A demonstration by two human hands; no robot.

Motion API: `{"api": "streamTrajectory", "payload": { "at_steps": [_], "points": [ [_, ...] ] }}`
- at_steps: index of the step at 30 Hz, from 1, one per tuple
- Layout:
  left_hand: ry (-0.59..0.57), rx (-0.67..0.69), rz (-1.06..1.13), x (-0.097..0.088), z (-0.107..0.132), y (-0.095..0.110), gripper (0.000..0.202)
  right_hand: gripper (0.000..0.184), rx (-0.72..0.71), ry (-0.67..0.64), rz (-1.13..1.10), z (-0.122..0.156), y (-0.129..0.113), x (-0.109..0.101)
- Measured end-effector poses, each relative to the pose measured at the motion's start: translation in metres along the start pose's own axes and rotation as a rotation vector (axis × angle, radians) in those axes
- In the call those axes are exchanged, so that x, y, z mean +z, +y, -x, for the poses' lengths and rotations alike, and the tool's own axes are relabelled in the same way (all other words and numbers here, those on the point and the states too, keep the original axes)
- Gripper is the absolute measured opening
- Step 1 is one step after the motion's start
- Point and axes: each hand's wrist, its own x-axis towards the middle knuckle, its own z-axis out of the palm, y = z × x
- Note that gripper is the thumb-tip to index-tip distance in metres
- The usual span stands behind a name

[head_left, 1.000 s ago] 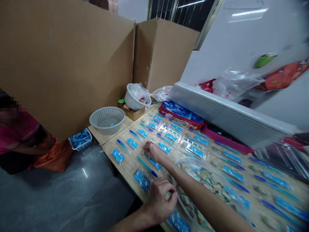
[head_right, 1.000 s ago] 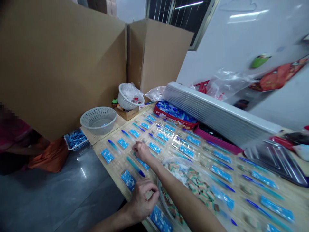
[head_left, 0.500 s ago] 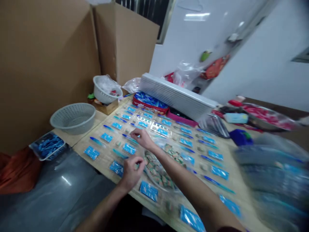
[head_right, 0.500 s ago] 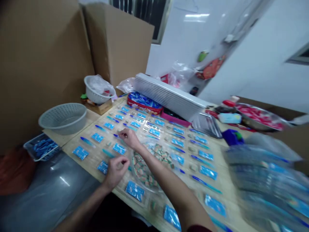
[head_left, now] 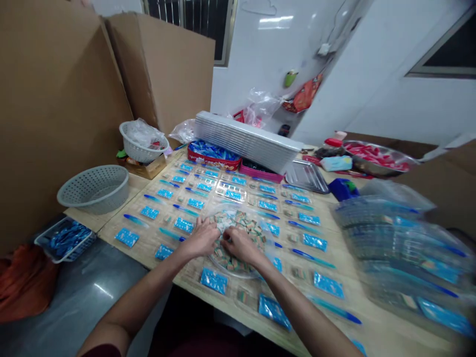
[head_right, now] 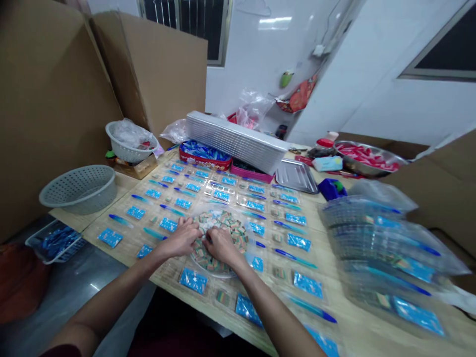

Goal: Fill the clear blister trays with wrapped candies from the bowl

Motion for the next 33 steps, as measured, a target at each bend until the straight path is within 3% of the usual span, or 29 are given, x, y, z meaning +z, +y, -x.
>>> {"api": "streamTrajectory", "payload": {
  "at_steps": [8, 14, 17, 21, 25, 30, 33],
  "points": [
    [-0.021, 0.024, -0.004, 0.008, -0.005, 0.003, 0.013, 0.018, 0.083, -0.05, -0.189, 0.005, 0.005, -0.004],
    [-0.015, 0.029, 0.127, 0.015, -0.005, -0.006, 0.015, 0.016, 0.04, -0.046, -0.343, 0.014, 0.011, -0.013],
    [-0.008, 0.008, 0.168, 0.02, -0.004, -0.011, 0.015, 0.014, 0.041, -0.103, -0.41, 0.015, 0.013, -0.019],
    [0.034, -0.026, 0.202, 0.022, -0.006, -0.013, 0.013, 0.021, 0.039, -0.145, -0.335, 0.013, 0.009, -0.017],
    [0.105, -0.067, 0.211, 0.021, -0.009, -0.011, 0.013, 0.021, 0.026, -0.081, -0.208, 0.015, 0.002, -0.01],
    [0.128, -0.128, 0.268, 0.02, -0.015, -0.005, 0.021, 0.016, 0.001, -0.041, -0.263, 0.021, 0.004, -0.01],
    [0.119, -0.18, 0.328, 0.021, -0.026, 0.0, 0.026, 0.015, 0.02, 0.087, -0.228, 0.021, 0.012, -0.012]
  ]
}}
